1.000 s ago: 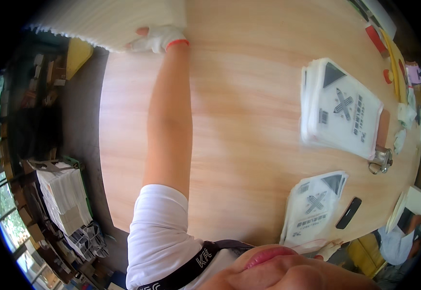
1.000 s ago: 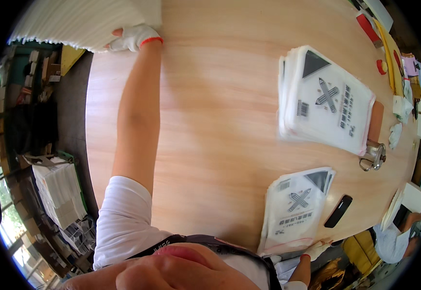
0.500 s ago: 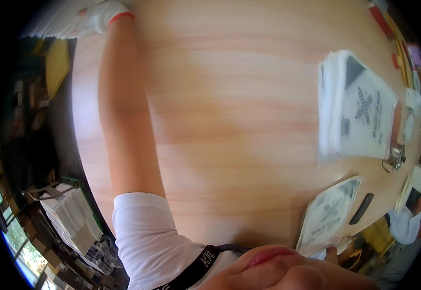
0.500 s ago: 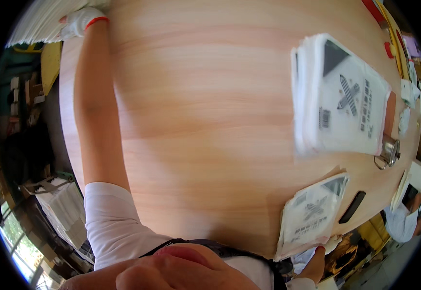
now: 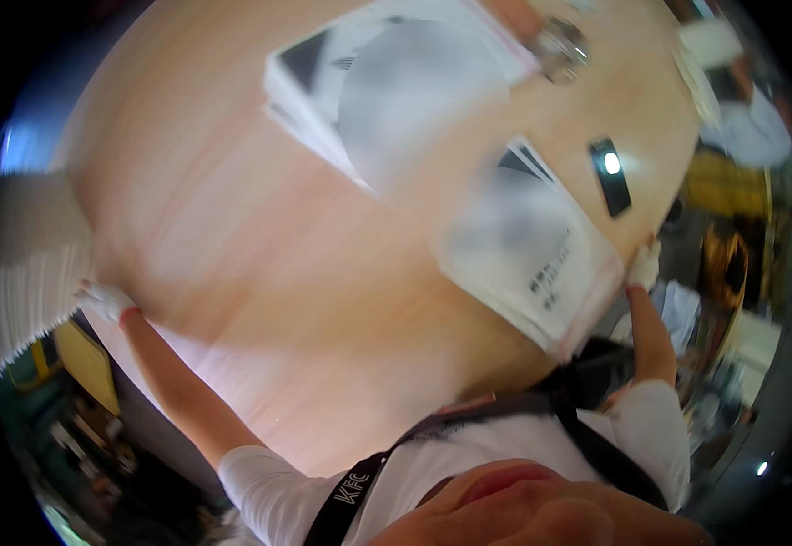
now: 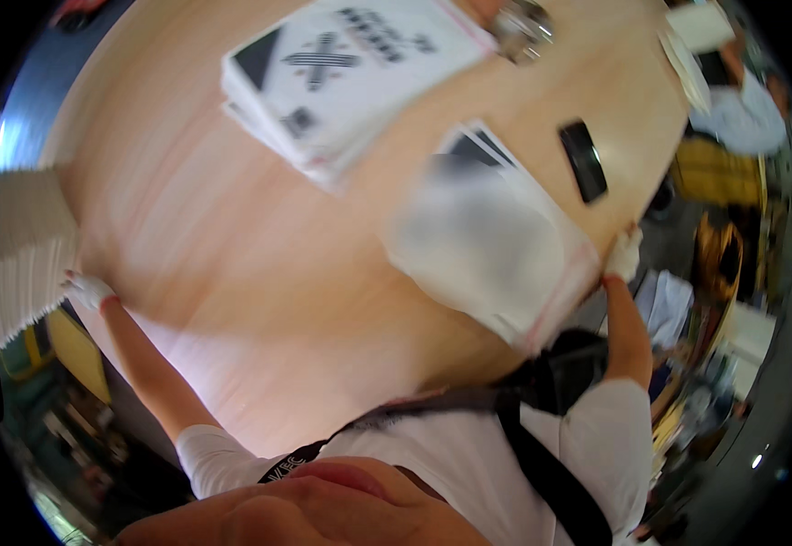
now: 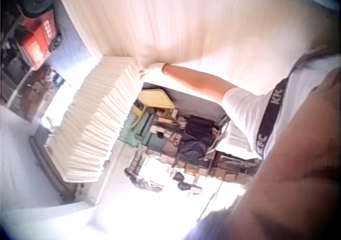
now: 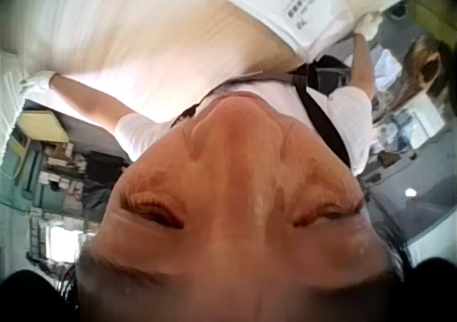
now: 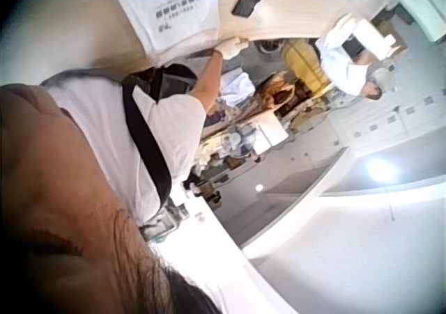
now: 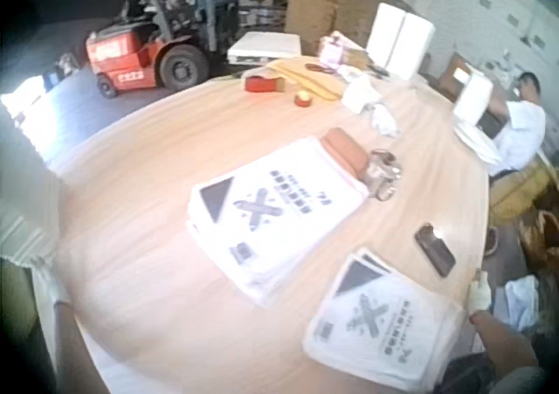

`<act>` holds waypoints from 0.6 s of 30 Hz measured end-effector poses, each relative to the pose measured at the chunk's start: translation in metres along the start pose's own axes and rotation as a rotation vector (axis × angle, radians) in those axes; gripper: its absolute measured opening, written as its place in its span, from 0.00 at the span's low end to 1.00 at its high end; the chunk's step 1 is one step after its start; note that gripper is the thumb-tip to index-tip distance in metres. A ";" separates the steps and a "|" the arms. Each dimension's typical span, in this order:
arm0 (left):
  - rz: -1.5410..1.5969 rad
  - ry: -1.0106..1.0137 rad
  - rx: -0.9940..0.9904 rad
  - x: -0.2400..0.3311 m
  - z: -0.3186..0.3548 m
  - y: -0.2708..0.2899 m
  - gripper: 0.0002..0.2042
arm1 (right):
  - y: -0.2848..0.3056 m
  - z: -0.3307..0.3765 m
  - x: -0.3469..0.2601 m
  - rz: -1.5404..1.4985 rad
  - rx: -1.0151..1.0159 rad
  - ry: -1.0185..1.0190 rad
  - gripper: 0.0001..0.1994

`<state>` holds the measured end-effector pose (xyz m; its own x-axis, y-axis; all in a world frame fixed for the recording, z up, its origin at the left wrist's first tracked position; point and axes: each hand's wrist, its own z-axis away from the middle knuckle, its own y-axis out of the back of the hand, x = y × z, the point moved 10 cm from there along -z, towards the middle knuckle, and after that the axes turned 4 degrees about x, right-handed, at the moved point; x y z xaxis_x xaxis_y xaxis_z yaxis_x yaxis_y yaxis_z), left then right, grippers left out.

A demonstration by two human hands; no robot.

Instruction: The person stands at a wooden table and repeatedly picks up stacks of white paper, separates them, and places them into a new pile. The person wears white gloves and a KFC apron. The task involves repetitive handling of paper stacks without using any tools.

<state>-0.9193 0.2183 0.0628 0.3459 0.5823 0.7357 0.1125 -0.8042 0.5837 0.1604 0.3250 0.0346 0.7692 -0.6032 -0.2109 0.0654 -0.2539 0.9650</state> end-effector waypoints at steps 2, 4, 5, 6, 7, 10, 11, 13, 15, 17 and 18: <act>0.061 -0.084 -0.109 0.003 0.033 0.020 0.25 | -0.012 -0.019 0.010 -0.035 0.074 0.071 0.20; 0.076 -0.170 -0.158 -0.002 0.069 0.027 0.23 | -0.011 -0.018 0.003 -0.075 0.034 -0.008 0.21; 0.068 -0.219 -0.153 -0.007 0.081 0.035 0.19 | -0.019 -0.019 0.002 -0.090 0.005 -0.017 0.21; 0.033 -0.314 -0.129 -0.008 0.097 0.043 0.19 | -0.025 -0.019 0.002 -0.063 -0.032 -0.055 0.21; 0.042 -0.256 -0.170 0.015 0.130 0.050 0.18 | -0.023 -0.020 0.009 -0.026 -0.064 -0.104 0.21; 0.347 -0.176 -0.372 0.016 0.217 0.048 0.18 | -0.016 -0.023 0.009 -0.150 -0.052 -0.063 0.20; 0.843 0.152 -0.454 -0.005 0.238 0.036 0.18 | -0.019 -0.025 0.009 -0.217 0.003 -0.006 0.20; 0.274 -0.194 -0.506 0.052 0.310 0.054 0.18 | -0.017 -0.025 0.010 -0.155 0.052 0.032 0.19; 0.452 -0.142 -0.626 0.080 0.377 0.055 0.16 | -0.009 -0.027 0.007 -0.096 0.088 0.079 0.19; 0.346 -0.228 -0.690 0.107 0.440 0.058 0.14 | -0.001 -0.026 0.007 -0.030 0.098 0.121 0.18; 0.310 -0.312 -0.703 0.125 0.472 0.064 0.14 | 0.007 -0.022 0.007 -0.068 0.149 0.175 0.17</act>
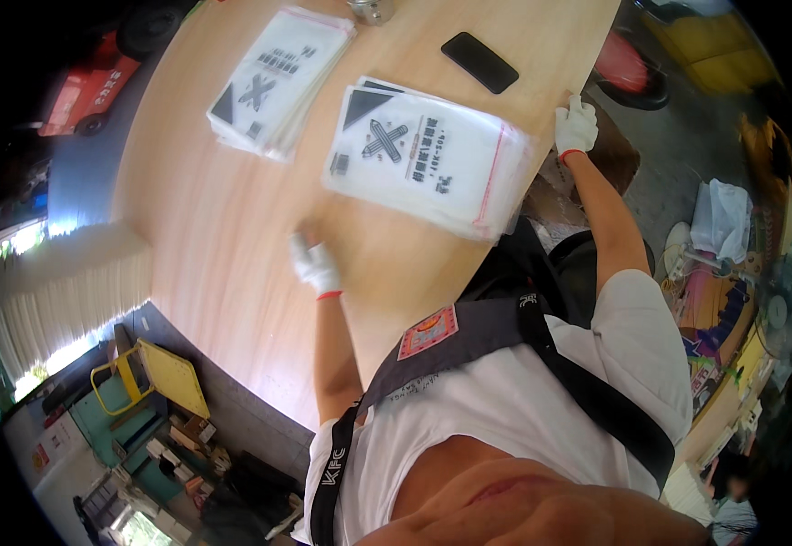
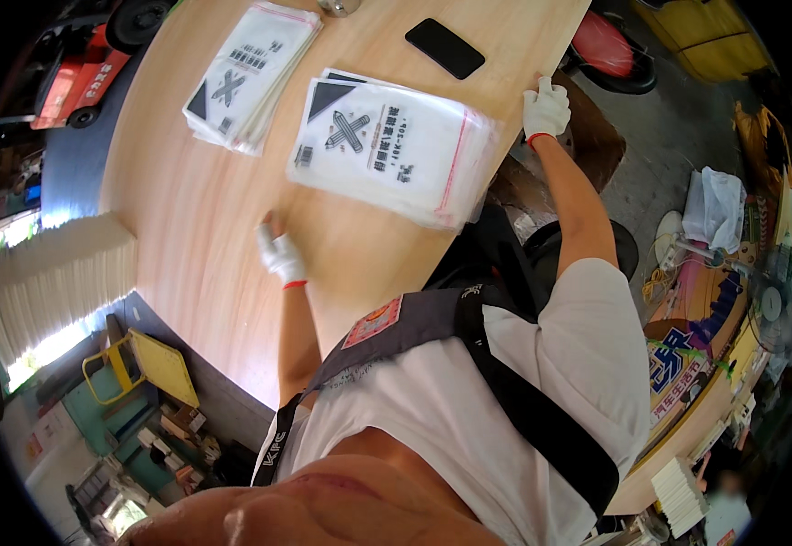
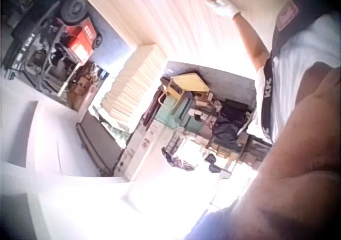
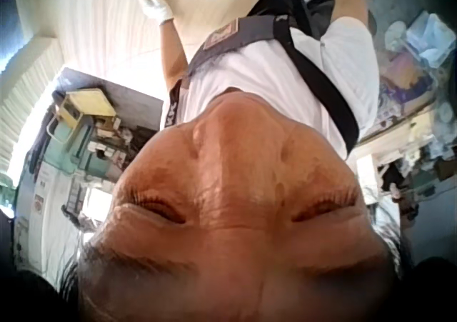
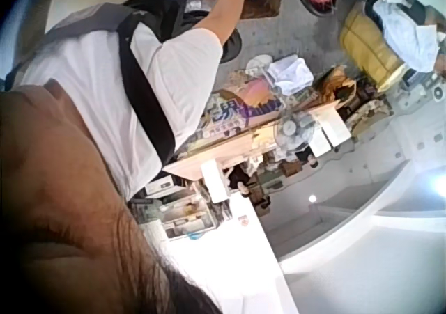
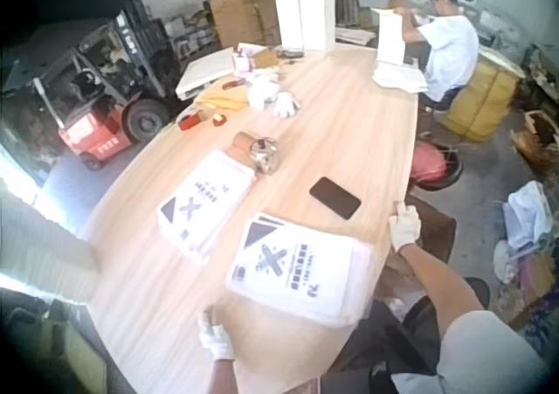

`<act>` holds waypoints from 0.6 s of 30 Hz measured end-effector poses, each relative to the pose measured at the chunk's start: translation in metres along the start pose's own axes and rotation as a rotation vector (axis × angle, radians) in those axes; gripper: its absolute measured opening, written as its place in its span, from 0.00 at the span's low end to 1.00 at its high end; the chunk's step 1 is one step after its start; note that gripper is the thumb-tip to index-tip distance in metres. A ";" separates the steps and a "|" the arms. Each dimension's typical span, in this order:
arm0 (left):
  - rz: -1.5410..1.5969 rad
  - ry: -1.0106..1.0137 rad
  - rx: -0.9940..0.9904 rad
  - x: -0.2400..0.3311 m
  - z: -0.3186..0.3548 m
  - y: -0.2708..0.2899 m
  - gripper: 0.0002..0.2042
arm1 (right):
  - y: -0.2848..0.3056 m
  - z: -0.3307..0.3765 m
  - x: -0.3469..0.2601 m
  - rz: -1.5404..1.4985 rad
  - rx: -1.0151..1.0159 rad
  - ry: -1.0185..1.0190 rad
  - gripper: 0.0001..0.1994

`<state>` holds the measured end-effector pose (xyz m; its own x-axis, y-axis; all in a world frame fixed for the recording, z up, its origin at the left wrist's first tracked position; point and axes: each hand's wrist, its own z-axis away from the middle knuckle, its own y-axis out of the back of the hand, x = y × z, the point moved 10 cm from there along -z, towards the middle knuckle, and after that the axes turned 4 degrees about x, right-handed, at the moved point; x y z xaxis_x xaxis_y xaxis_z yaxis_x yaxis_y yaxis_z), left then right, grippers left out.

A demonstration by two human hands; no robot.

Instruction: The person stands at a wooden table and repeatedly picks up stacks of white paper, separates them, and places them into a new pile. The person wears white gloves and a KFC apron. The task involves repetitive handling of paper stacks without using any tools.

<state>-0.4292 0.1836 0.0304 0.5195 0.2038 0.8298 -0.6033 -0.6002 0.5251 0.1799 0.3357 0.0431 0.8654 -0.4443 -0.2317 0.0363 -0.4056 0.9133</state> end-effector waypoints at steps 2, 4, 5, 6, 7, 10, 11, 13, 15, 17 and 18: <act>-0.168 -0.223 -0.140 0.038 0.024 -0.037 0.15 | 0.018 0.005 -0.008 -0.086 0.113 0.113 0.15; -0.287 -0.178 -0.178 0.046 0.044 -0.061 0.25 | 0.046 0.016 -0.050 -0.235 0.097 0.329 0.14; -0.220 -0.170 -0.190 0.063 0.046 -0.073 0.25 | 0.056 0.023 -0.068 -0.305 0.090 0.431 0.13; -0.148 -0.171 -0.216 0.093 0.046 -0.086 0.26 | 0.038 0.028 -0.071 -0.387 0.030 0.479 0.13; -0.198 -0.151 -0.236 0.097 0.046 -0.096 0.26 | 0.031 0.034 -0.085 -0.476 -0.029 0.537 0.13; -0.337 -0.113 -0.277 0.104 0.040 -0.109 0.25 | 0.027 0.059 -0.125 -0.525 -0.240 0.622 0.13; -0.374 -0.118 -0.286 0.107 0.038 -0.110 0.26 | 0.024 0.061 -0.128 -0.480 -0.283 0.631 0.12; -0.411 -0.139 -0.322 0.106 0.034 -0.111 0.27 | 0.011 0.069 -0.129 -0.379 -0.378 0.641 0.12; -0.410 -0.172 -0.364 0.110 0.033 -0.109 0.29 | 0.011 0.072 -0.127 -0.336 -0.369 0.649 0.11; -0.347 -0.143 -0.311 0.116 0.034 -0.102 0.30 | 0.009 0.070 -0.124 -0.349 -0.416 0.607 0.12; -0.314 -0.126 -0.280 0.122 0.037 -0.098 0.31 | 0.013 0.065 -0.124 -0.384 -0.465 0.564 0.12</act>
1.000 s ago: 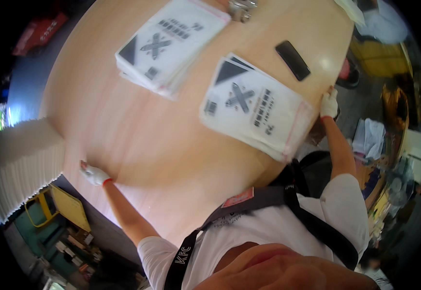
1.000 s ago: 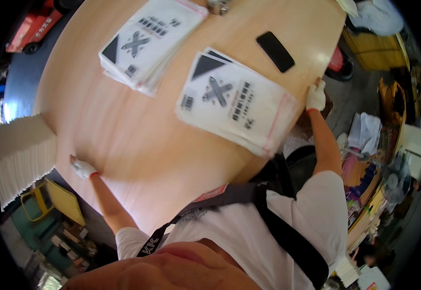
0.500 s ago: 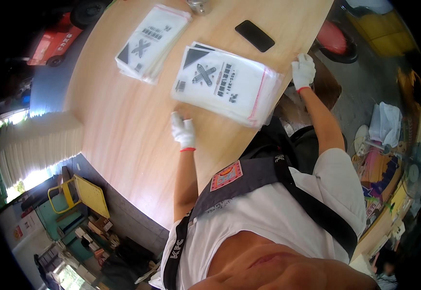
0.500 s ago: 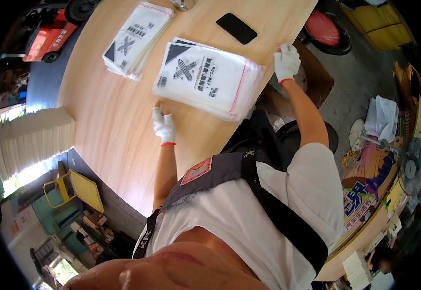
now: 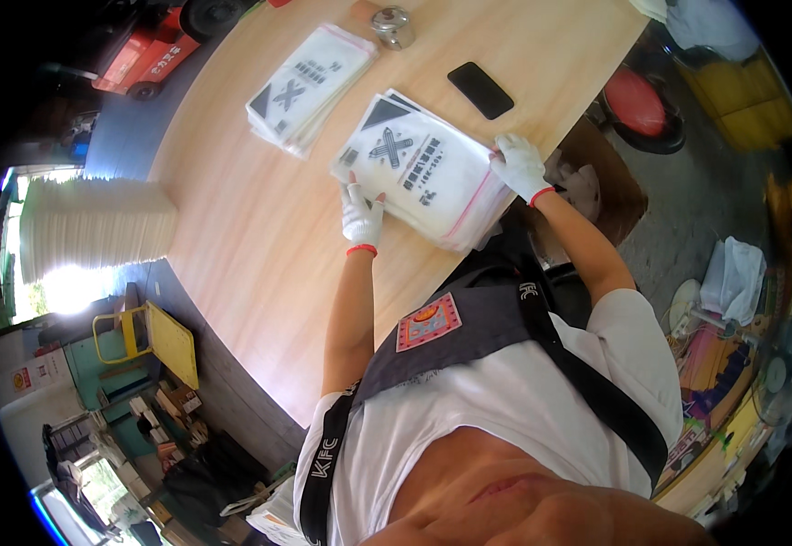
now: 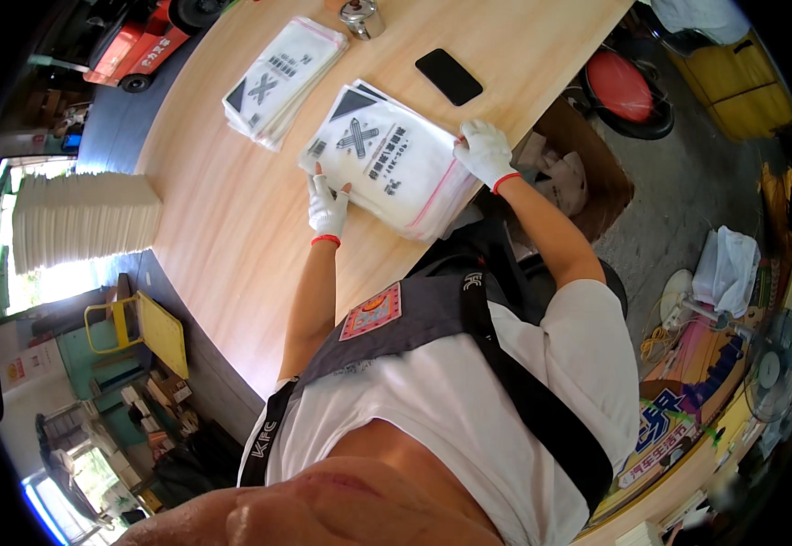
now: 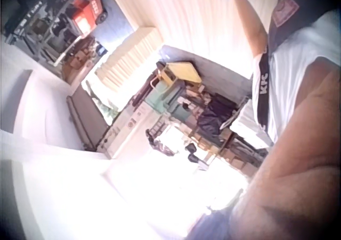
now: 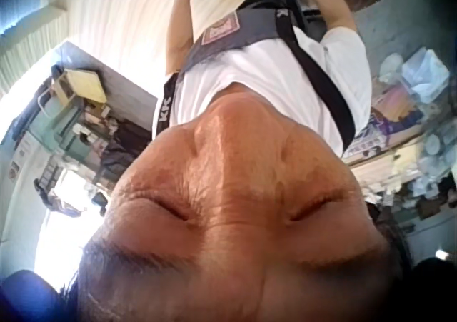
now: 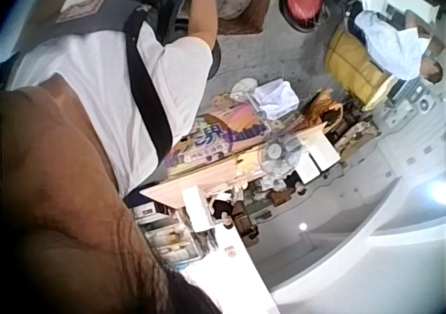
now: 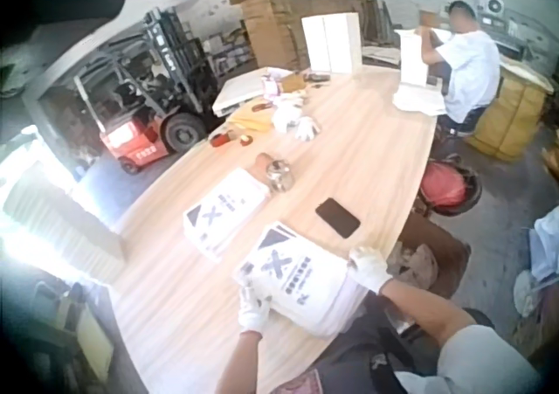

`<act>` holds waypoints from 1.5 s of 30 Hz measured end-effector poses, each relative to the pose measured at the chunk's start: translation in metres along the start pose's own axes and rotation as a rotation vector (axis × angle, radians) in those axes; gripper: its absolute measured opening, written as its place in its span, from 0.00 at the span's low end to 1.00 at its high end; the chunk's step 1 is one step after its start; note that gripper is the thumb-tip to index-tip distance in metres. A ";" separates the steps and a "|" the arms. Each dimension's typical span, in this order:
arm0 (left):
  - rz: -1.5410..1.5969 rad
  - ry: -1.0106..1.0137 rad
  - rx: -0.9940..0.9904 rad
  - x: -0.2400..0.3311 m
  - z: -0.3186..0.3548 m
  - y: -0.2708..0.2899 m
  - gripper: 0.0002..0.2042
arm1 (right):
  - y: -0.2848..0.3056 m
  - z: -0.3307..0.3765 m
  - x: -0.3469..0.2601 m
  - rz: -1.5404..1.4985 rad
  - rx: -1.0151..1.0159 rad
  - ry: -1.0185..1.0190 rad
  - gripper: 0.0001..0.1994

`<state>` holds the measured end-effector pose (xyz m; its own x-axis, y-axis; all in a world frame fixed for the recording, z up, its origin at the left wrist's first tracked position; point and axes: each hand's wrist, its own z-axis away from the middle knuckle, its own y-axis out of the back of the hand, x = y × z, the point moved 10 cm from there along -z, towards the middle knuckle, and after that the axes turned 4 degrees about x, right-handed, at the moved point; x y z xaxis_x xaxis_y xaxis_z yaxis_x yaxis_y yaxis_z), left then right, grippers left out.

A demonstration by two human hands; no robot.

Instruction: The person stands at a wooden table and repeatedly picks up stacks of white paper, separates them, and places them into a new pile. The person wears white gloves and a KFC apron. The task involves repetitive handling of paper stacks without using any tools.

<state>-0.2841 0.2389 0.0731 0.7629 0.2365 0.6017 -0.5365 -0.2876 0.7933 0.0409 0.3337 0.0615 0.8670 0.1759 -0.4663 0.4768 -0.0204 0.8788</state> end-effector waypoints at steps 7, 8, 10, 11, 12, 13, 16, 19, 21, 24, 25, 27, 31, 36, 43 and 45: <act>0.248 0.162 0.248 -0.031 0.042 0.002 0.26 | 0.044 -0.070 0.018 0.021 0.156 -0.066 0.22; 0.211 0.133 0.264 -0.035 0.049 0.002 0.24 | 0.044 -0.086 0.022 0.080 0.137 -0.073 0.24; 0.132 0.093 0.302 -0.031 0.066 0.009 0.21 | 0.018 -0.114 0.033 0.148 0.008 -0.123 0.29; 0.172 0.174 0.306 -0.033 0.073 0.010 0.18 | 0.009 -0.124 0.035 0.174 -0.060 -0.177 0.30; 0.142 0.147 0.307 -0.030 0.079 0.012 0.18 | 0.000 -0.130 0.033 0.197 -0.130 -0.227 0.32; 0.111 0.122 0.309 -0.030 0.084 0.014 0.18 | -0.004 -0.136 0.027 0.256 -0.135 -0.210 0.34; 0.012 0.111 0.327 -0.026 0.092 0.014 0.19 | -0.001 -0.144 0.016 0.297 -0.160 -0.206 0.35; -0.090 0.101 0.369 -0.011 0.099 0.017 0.21 | -0.003 -0.152 0.020 0.321 -0.182 -0.207 0.35; -0.126 0.113 0.382 -0.003 0.099 0.018 0.21 | -0.004 -0.155 0.018 0.284 -0.174 -0.197 0.36; -0.156 0.144 0.391 -0.003 0.099 0.020 0.20 | -0.006 -0.156 0.017 0.264 -0.162 -0.181 0.36; -0.186 0.133 0.407 -0.002 0.100 0.021 0.20 | -0.005 -0.156 0.016 0.262 -0.156 -0.177 0.36; -0.204 0.139 0.417 -0.002 0.099 0.021 0.21 | -0.003 -0.154 0.014 0.273 -0.165 -0.189 0.36; -0.176 0.219 0.425 -0.003 0.097 0.017 0.20 | -0.006 -0.158 0.020 0.308 -0.165 -0.177 0.36; -0.223 0.233 0.497 0.005 0.100 0.017 0.19 | -0.008 -0.161 0.024 0.201 -0.175 -0.082 0.35; -0.298 0.224 0.463 0.010 0.100 0.010 0.18 | 0.017 -0.137 0.052 -0.234 0.099 0.199 0.28; -0.280 0.226 0.428 0.012 0.096 0.007 0.19 | 0.042 -0.113 0.059 -0.248 0.204 0.260 0.24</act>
<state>-0.2438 0.1506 0.0772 0.7335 0.5376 0.4160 -0.0942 -0.5257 0.8454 0.0958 0.4543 0.0822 0.6694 0.4421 -0.5970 0.7081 -0.1367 0.6928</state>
